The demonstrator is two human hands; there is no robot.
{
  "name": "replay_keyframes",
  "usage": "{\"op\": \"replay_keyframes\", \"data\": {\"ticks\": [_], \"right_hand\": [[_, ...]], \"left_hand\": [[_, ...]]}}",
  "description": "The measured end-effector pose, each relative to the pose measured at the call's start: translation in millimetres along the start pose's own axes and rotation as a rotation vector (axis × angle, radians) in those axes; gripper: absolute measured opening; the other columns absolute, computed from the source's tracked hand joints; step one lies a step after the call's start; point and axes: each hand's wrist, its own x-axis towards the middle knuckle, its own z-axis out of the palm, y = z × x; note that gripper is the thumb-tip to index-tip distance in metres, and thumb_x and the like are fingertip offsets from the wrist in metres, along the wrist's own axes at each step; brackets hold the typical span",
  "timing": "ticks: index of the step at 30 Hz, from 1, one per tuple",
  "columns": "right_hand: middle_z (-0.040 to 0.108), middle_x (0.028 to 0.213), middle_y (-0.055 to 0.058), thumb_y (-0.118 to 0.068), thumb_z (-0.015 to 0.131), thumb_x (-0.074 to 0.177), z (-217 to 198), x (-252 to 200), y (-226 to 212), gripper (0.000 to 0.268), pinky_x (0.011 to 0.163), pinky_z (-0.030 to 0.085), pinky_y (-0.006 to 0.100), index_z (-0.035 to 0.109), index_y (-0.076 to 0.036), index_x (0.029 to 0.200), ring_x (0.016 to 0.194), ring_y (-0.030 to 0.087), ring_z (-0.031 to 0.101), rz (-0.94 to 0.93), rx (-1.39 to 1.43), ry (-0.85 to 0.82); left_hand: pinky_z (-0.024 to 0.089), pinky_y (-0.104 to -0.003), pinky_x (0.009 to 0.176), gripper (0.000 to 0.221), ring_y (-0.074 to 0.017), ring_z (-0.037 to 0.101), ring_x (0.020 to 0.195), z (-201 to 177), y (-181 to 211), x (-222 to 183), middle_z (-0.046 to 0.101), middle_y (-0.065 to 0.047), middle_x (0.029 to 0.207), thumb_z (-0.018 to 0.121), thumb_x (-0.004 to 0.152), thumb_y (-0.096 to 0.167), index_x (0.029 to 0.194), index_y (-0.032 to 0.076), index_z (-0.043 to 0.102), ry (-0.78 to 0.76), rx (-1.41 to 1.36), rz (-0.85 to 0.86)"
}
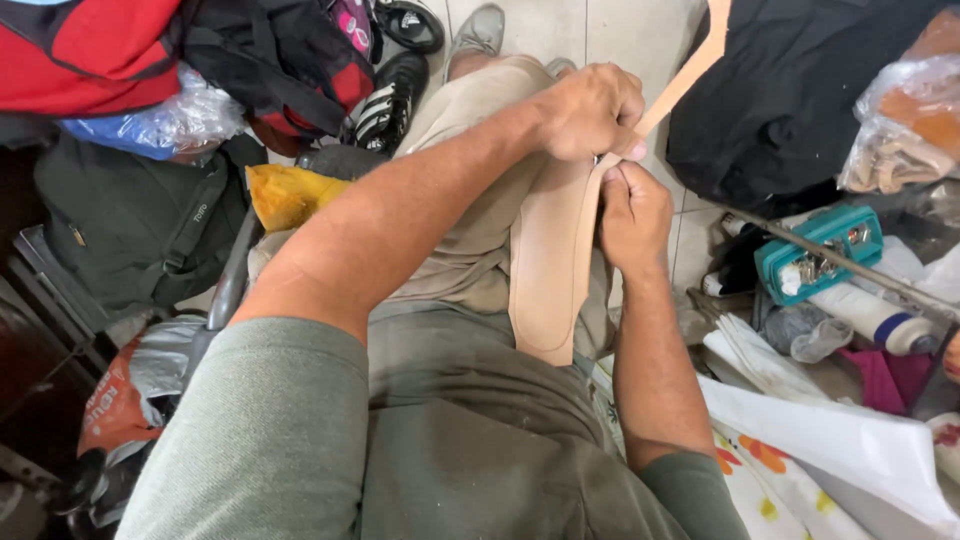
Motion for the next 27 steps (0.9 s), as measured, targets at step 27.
{"op": "replay_keyframes", "data": {"ticks": [27], "right_hand": [[0.059, 0.080, 0.004, -0.025, 0.053, 0.107, -10, -60, -32, 0.032, 0.069, 0.042, 0.033, 0.064, -0.003, 0.086, 0.074, 0.015, 0.053, -0.076, 0.424, -0.332]], "left_hand": [[0.045, -0.035, 0.062, 0.058, -0.0158, 0.060, 0.070, 23, -25, 6, 0.063, 0.002, 0.075, 0.056, 0.098, 0.067, 0.071, 0.016, 0.062, 0.287, 0.053, 0.267]]}}
